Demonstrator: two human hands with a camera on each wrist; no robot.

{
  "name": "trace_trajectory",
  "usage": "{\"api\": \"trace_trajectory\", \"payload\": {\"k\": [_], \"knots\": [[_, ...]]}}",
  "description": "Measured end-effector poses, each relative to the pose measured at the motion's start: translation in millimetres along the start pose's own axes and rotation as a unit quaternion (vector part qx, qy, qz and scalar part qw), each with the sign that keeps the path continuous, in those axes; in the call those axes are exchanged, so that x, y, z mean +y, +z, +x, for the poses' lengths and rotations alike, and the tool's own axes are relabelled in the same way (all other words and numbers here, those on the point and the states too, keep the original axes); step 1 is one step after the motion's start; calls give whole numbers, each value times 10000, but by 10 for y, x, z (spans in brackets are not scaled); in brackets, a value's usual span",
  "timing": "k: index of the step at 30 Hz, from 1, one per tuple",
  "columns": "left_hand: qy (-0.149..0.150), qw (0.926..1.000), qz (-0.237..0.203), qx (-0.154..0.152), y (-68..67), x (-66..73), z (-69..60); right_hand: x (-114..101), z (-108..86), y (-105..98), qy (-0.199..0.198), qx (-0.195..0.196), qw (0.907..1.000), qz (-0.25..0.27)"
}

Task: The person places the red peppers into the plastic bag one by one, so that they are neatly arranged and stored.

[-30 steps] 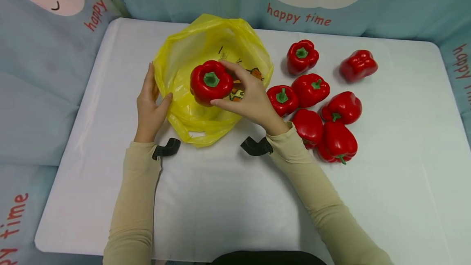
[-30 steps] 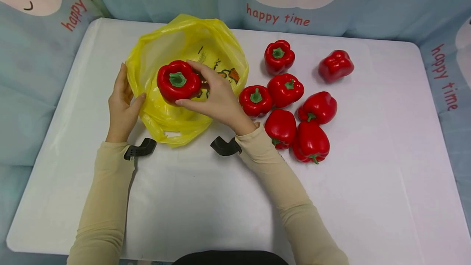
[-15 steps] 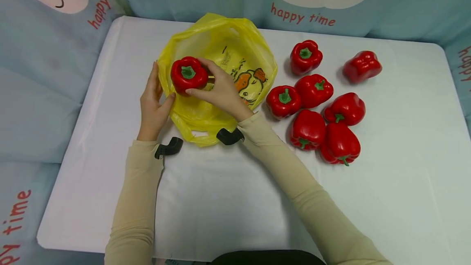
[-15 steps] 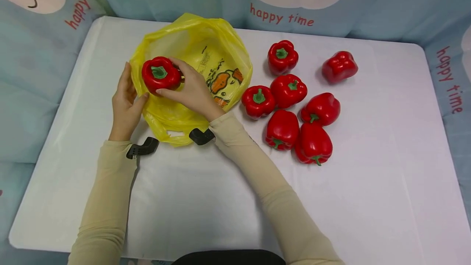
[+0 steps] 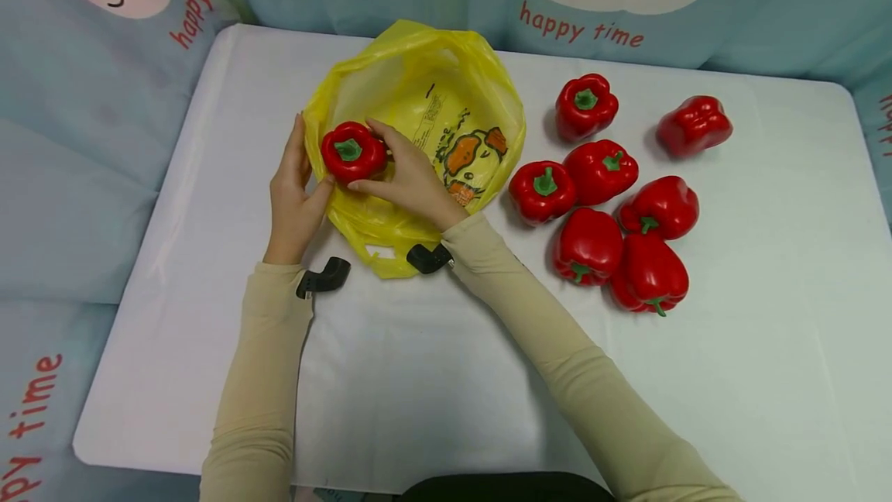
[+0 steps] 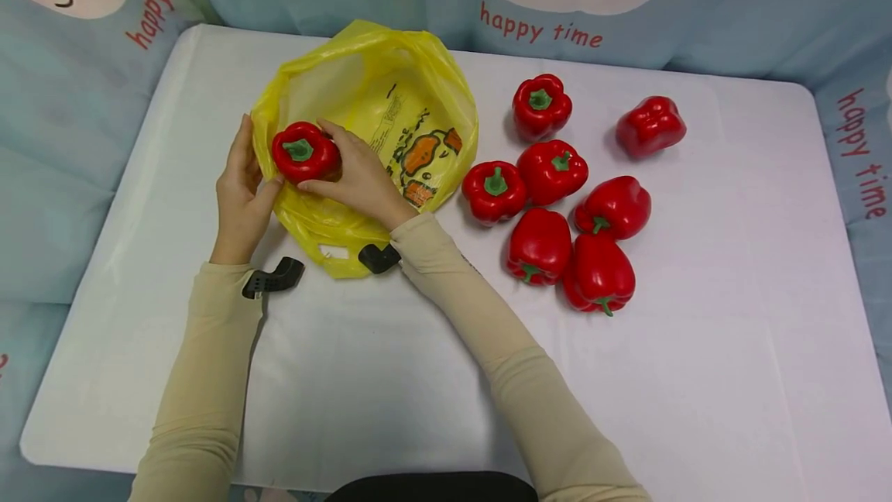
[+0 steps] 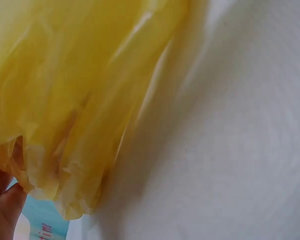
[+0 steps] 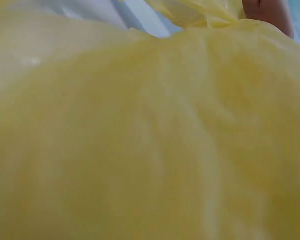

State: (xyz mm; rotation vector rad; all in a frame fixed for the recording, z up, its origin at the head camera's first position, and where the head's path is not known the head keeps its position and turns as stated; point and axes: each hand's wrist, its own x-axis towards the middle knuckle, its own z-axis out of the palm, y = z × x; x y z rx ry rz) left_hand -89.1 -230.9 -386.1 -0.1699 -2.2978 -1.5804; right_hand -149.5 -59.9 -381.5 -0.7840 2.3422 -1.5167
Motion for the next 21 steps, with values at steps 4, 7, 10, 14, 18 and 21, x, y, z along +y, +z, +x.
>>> {"api": "trace_trajectory", "payload": {"k": [4,7,10,14,18,21], "knots": [[46,10000,-50,-2,-2,-7,0,7,0,15,145,-91,9997,-176],[29,10000,-21,-15,-2,7,1,17,0,29,252,-112,9990,-345],[-55,10000,55,-44,3,54,2,20,6,41,285,-63,9989,-355],[-137,9997,174,-106,12,206,-5,20,22,53,345,-29,9989,-331],[-80,9990,421,-112,21,241,-13,22,28,50,411,-75,9985,-351],[15,9980,627,-52,27,122,-11,23,8,37,391,-67,9983,-427]]}}
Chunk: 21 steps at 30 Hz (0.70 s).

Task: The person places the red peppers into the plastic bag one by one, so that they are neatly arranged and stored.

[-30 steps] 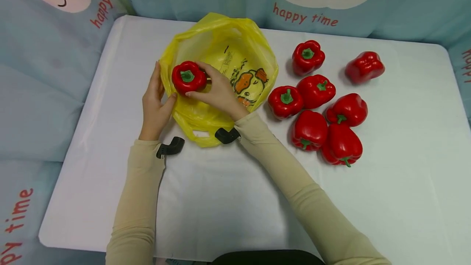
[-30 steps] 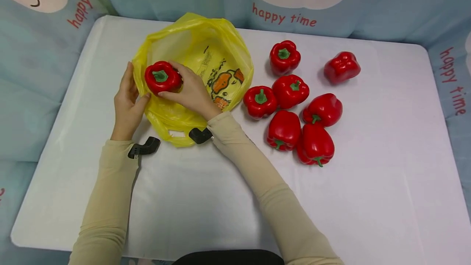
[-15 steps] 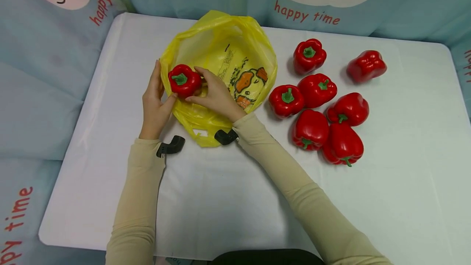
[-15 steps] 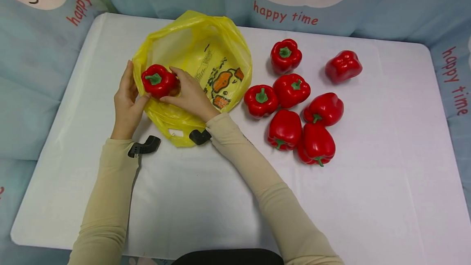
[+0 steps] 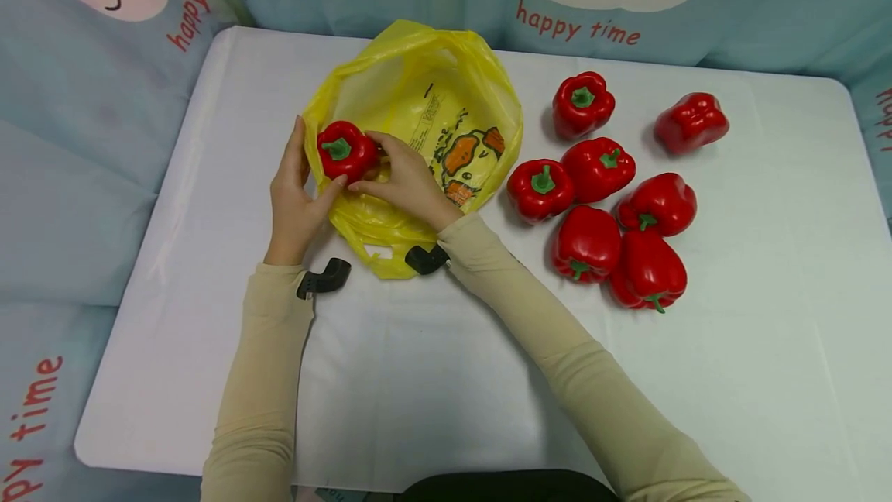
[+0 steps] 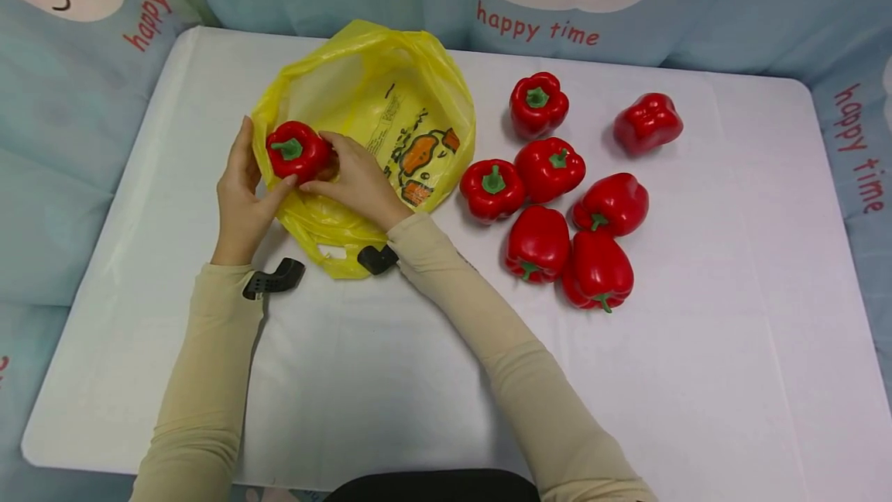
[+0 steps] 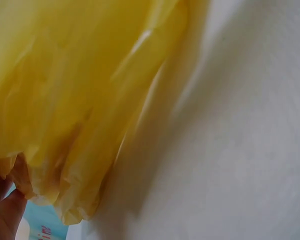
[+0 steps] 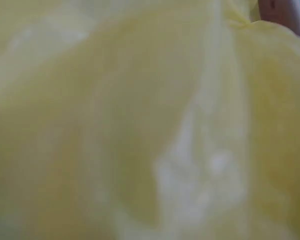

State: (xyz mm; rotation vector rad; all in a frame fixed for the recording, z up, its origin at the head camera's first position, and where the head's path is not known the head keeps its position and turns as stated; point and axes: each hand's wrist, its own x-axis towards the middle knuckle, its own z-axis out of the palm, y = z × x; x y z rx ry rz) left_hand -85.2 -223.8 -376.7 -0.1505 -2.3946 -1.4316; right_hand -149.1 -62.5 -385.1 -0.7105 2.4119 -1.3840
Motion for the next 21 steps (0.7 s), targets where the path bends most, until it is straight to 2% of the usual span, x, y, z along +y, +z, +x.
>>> {"api": "trace_trajectory", "payload": {"k": [5,12,16,18,21], "knots": [[257,9995,147,141,27,-143,0,-21,-105,-56,13,184,9996,208],[579,9958,680,205,31,-161,8,-127,-381,-270,-159,429,9947,922],[776,9924,903,305,35,-156,12,-197,-589,-439,-364,476,9920,1113],[906,9906,959,350,38,-156,11,-214,-694,-521,-564,565,9894,1214],[941,9900,986,359,34,-149,-4,-218,-841,-652,-890,758,9836,1376]]}}
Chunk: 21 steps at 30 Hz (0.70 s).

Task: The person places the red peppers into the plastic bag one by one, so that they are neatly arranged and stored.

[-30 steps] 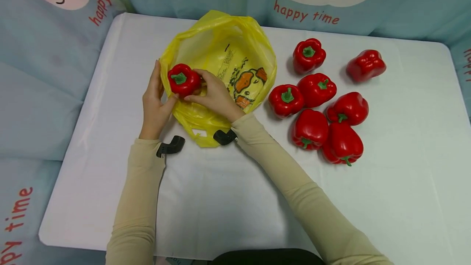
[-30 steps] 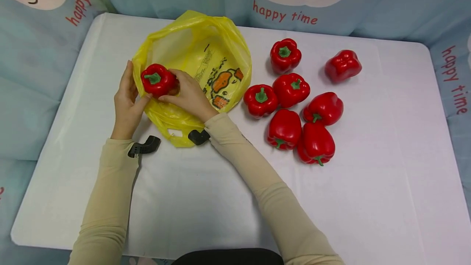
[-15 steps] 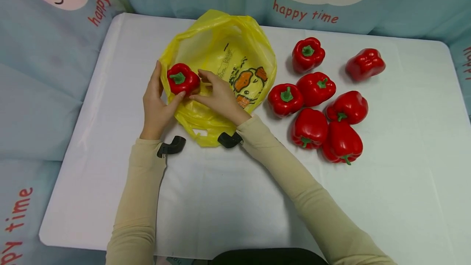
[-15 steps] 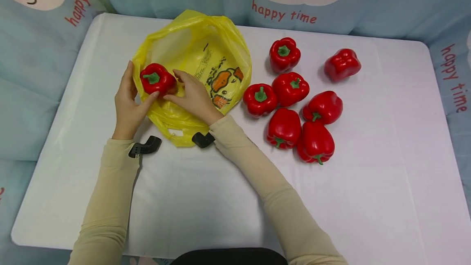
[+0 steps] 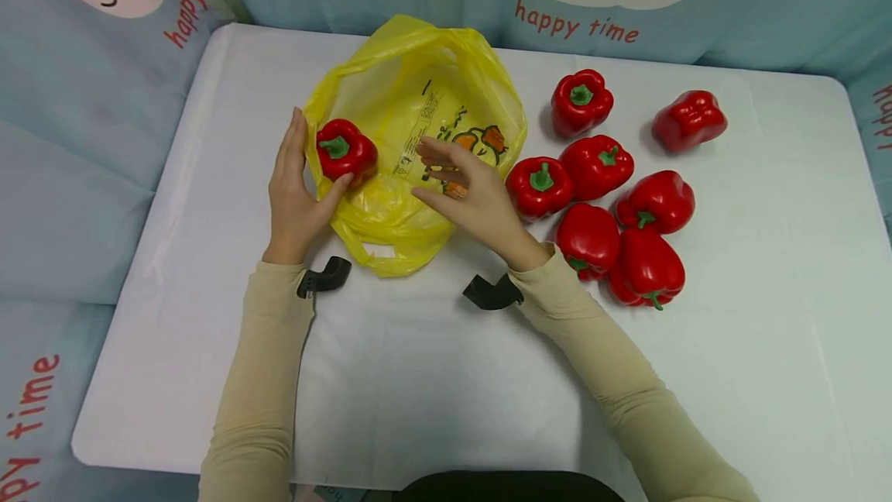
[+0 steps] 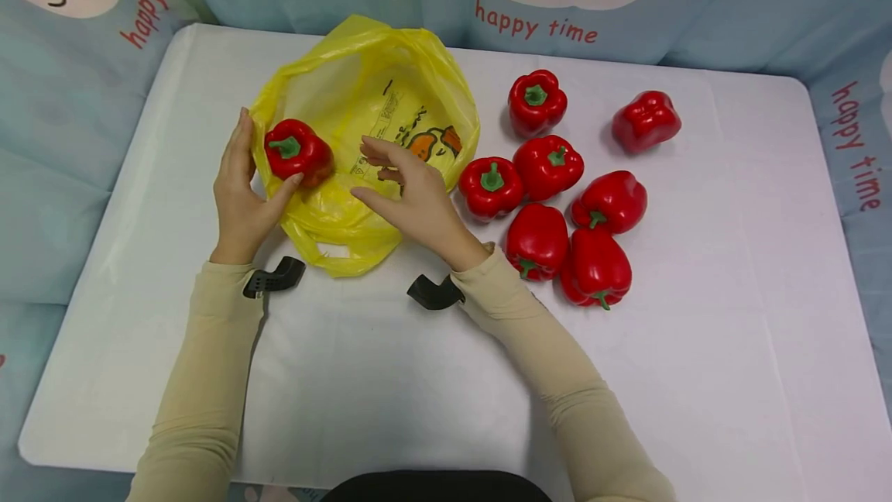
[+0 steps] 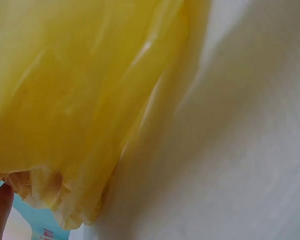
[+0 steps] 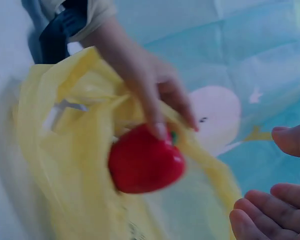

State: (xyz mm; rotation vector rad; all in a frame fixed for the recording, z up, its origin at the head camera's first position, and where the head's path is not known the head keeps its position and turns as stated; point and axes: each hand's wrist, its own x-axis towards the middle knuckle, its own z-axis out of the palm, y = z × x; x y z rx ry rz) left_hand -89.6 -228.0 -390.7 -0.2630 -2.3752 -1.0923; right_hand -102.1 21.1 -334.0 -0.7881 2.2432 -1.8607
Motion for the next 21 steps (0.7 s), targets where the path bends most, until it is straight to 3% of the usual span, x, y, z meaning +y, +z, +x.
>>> {"api": "trace_trajectory", "payload": {"k": [5,13,21], "knots": [[-2,10000,56,-53,9,-2,-11,-115,-178,-287,-316,332,9988,148],[-260,9996,29,-77,11,-16,-90,-239,-413,-712,-98,854,9961,189],[-182,9998,4,-65,12,-6,-27,-282,-577,-1133,-383,1736,9829,480]]}}
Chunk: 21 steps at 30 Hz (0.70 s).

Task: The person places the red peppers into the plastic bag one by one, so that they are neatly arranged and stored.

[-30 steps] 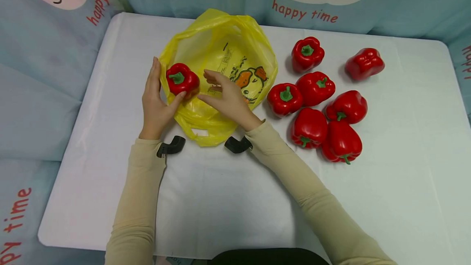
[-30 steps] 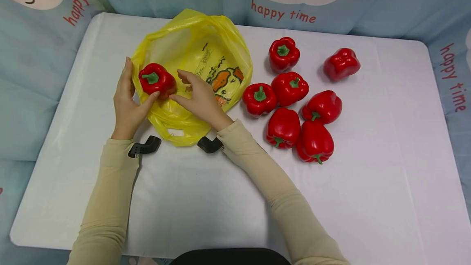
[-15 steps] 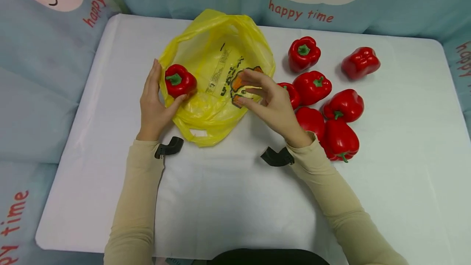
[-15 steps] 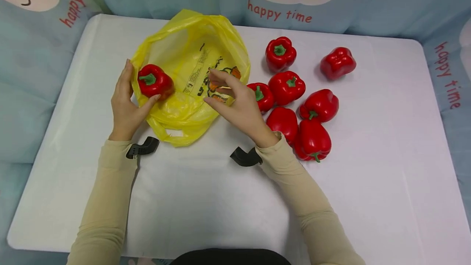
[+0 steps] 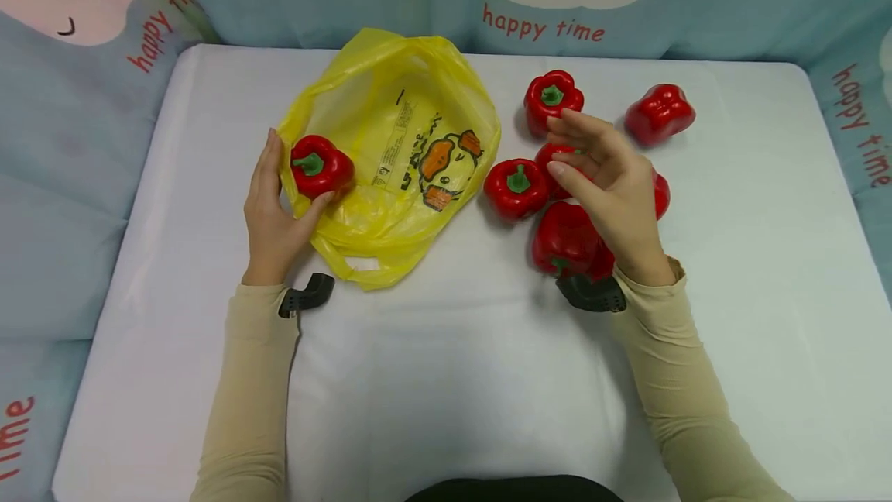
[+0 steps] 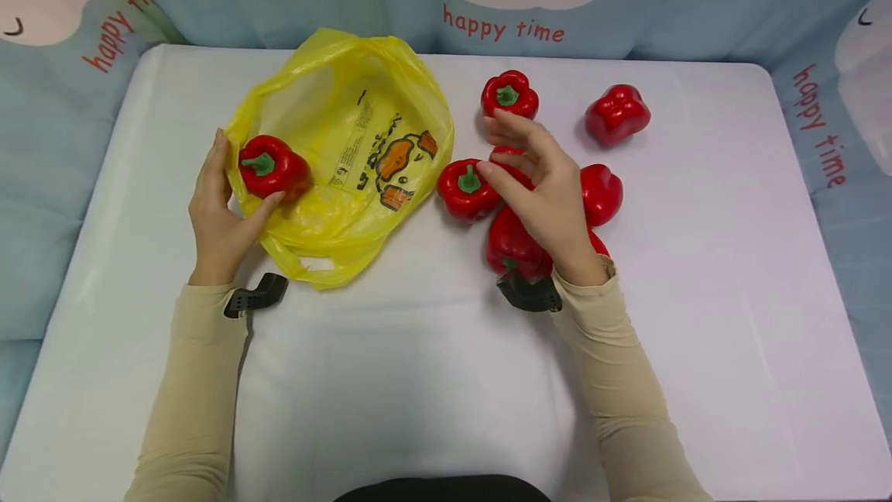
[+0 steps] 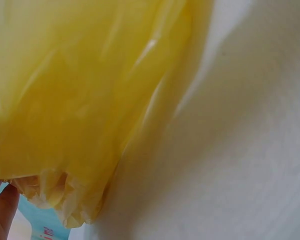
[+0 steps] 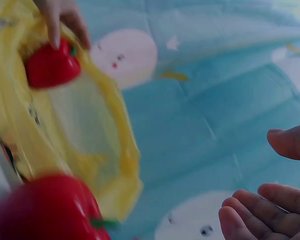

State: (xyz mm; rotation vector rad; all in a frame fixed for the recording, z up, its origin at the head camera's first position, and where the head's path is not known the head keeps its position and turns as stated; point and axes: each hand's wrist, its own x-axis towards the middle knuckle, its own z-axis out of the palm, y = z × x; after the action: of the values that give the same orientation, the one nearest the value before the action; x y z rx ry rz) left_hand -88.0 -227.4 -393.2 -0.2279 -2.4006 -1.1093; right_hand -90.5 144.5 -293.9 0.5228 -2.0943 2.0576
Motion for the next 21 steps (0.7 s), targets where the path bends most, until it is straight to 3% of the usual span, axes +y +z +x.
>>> {"api": "trace_trajectory", "payload": {"k": [5,9,13,21], "knots": [[72,10000,0,19,-1,-10,4,-3,9,-308,251,960,9946,315],[71,10000,13,17,2,-16,7,-1,7,-552,75,1648,9853,439],[-31,10000,-11,32,-3,-5,10,-12,28,-745,-29,2240,9716,768],[-150,9999,-62,-16,-2,-9,12,80,82,-1063,471,3190,9428,849]]}}
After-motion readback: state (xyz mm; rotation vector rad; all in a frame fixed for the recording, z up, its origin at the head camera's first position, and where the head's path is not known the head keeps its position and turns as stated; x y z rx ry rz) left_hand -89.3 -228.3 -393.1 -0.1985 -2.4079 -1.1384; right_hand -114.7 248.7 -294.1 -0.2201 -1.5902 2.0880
